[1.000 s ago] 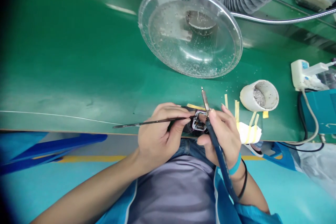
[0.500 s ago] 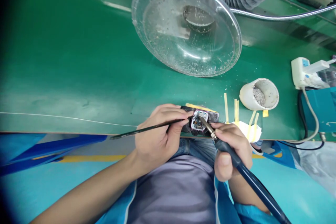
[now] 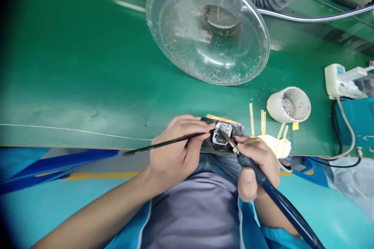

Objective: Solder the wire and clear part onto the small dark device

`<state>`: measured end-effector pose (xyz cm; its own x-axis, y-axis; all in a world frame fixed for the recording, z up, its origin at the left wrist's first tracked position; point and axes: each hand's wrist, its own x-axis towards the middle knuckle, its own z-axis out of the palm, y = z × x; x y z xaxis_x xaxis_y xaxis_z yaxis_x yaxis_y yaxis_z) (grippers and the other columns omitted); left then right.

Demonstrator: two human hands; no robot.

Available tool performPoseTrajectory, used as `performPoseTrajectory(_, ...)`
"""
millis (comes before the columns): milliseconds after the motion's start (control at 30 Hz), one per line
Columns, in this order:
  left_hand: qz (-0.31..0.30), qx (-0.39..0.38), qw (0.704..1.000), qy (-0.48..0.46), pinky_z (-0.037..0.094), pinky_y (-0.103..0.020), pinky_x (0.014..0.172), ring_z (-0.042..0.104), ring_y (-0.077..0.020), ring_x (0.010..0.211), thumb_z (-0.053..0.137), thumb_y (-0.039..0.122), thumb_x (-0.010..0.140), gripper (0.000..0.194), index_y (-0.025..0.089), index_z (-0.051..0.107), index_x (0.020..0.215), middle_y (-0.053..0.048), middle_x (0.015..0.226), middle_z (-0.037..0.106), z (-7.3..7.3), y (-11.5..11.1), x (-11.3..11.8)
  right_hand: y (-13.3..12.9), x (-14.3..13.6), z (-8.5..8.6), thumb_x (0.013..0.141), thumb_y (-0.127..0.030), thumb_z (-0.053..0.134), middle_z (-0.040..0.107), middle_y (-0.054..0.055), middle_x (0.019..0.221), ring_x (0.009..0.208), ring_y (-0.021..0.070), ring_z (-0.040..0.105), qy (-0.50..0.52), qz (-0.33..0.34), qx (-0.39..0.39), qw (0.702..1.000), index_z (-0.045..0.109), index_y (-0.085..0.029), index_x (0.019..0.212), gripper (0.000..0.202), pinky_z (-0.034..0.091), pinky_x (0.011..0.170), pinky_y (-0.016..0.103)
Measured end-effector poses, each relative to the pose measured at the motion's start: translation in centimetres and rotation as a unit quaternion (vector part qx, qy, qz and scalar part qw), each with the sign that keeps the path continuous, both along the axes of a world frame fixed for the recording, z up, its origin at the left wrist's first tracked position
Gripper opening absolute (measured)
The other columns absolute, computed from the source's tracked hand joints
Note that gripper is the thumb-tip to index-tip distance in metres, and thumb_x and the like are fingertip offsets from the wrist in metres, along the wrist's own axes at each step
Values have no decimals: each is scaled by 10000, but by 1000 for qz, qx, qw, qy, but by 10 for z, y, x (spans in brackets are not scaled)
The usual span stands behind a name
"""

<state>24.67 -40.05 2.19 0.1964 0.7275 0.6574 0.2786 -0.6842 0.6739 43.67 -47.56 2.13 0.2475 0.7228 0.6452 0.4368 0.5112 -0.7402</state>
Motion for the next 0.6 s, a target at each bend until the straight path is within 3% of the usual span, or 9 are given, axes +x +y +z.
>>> performPoseTrajectory(200,-1,-3,1000,5,717,-359,996,869,-176,958,685,108,1145,139,227,742,1189,-14,1065,899,0,0,-1,11,-7,-3,1144,-459,724,728,46,856,762,249,755,43,-52,67,995,859,-188,1237,317,677,630,412)
performPoseTrajectory(333,-2,-16,1000,10,719,-355,992,868,-187,989,686,136,1154,120,223,756,1200,-24,1063,890,2,0,-4,11,-3,-5,1163,-501,702,725,36,862,737,240,727,38,-53,47,997,846,-212,1260,338,608,575,388)
performPoseTrajectory(600,2,-34,999,0,676,-318,1000,857,-171,1005,694,147,1161,99,214,751,1205,-22,1083,881,7,0,-2,11,-6,-5,1162,-494,692,723,41,882,718,238,708,28,-66,58,996,840,-205,1280,345,597,559,396)
